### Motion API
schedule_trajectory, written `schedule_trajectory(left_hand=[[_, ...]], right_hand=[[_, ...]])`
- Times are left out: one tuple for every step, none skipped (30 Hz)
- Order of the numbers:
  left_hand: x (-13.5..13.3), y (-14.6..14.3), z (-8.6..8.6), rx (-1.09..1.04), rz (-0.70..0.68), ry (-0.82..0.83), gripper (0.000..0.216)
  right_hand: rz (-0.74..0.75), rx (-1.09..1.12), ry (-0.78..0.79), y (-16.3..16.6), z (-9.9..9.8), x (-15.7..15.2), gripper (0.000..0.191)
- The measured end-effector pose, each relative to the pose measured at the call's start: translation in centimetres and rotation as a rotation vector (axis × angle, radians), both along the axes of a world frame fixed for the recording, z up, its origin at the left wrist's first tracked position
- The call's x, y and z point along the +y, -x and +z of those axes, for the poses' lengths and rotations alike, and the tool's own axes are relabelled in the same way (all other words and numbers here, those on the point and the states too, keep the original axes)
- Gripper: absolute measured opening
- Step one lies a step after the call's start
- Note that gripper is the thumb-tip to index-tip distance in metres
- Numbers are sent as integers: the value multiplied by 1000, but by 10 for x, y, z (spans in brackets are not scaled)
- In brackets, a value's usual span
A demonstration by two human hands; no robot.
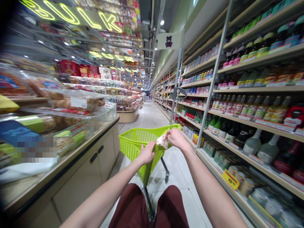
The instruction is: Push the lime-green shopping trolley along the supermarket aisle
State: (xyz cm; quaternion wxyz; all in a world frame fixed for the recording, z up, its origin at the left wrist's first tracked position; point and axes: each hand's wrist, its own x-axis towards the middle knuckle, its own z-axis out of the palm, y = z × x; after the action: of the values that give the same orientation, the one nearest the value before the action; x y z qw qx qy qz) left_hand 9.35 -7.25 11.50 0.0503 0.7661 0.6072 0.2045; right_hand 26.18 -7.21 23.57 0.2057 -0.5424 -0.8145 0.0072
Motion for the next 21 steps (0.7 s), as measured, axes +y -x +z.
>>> schedule_trajectory(left_hand=[[-1, -1, 0, 2, -2, 9, 63], [-1, -3, 1, -1, -4, 19, 63], [-2, -4, 1, -9, -7, 29, 63], [-3, -4, 2, -22, -9, 34, 64], [-4, -4, 2, -39, -11, 34, 63], [-4, -4, 2, -59, -15, 31, 63], [-5, -4, 2, -78, -21, 26, 63], [-5, -3, 3, -94, -29, 21, 63], [-6, -1, 3, -108, -37, 16, 63], [-6, 0, 3, -118, -43, 13, 63], [-6, 1, 3, -126, -46, 13, 64], [-6, 2, 2, -134, -48, 13, 64], [-6, 3, 2, -141, -49, 16, 64], [-6, 3, 1, -148, -51, 19, 64], [-6, 4, 0, -154, -55, 23, 65], [-5, 3, -1, -160, -61, 26, 65], [-5, 3, -1, -165, -66, 27, 66], [-4, 3, -2, -169, -71, 25, 67], [-3, 4, -3, -172, -75, 20, 68], [-3, 4, -3, -172, -79, 13, 68], [-2, 5, -4, -172, -81, 6, 68]], right_hand=[[-53, -85, -13, 5, -6, -1, 26], [-93, -157, -33, 11, -14, -1, 24], [-111, -205, -69, 18, -25, -1, 24], [-103, -230, -119, 25, -37, 0, 24], [-72, -234, -188, 31, -49, 1, 25], [-46, -223, -268, 36, -61, 3, 27], [-22, -204, -335, 38, -71, 6, 29], [9, -185, -392, 38, -79, 10, 32], [44, -167, -437, 36, -86, 15, 33], [84, -155, -469, 31, -90, 20, 33], [121, -145, -492, 26, -93, 25, 32], [151, -132, -508, 20, -95, 30, 29], [170, -109, -516, 15, -96, 35, 26], [180, -73, -520, 10, -97, 38, 25], [190, -29, -518, 8, -97, 41, 24], [214, 8, -508, 7, -97, 43, 24], [256, 26, -492, 7, -97, 44, 24], [305, 22, -475, 8, -96, 45, 24], [344, 0, -464, 8, -95, 45, 24], [359, -28, -468, 8, -94, 47, 24], [340, -53, -490, 6, -92, 48, 25]])
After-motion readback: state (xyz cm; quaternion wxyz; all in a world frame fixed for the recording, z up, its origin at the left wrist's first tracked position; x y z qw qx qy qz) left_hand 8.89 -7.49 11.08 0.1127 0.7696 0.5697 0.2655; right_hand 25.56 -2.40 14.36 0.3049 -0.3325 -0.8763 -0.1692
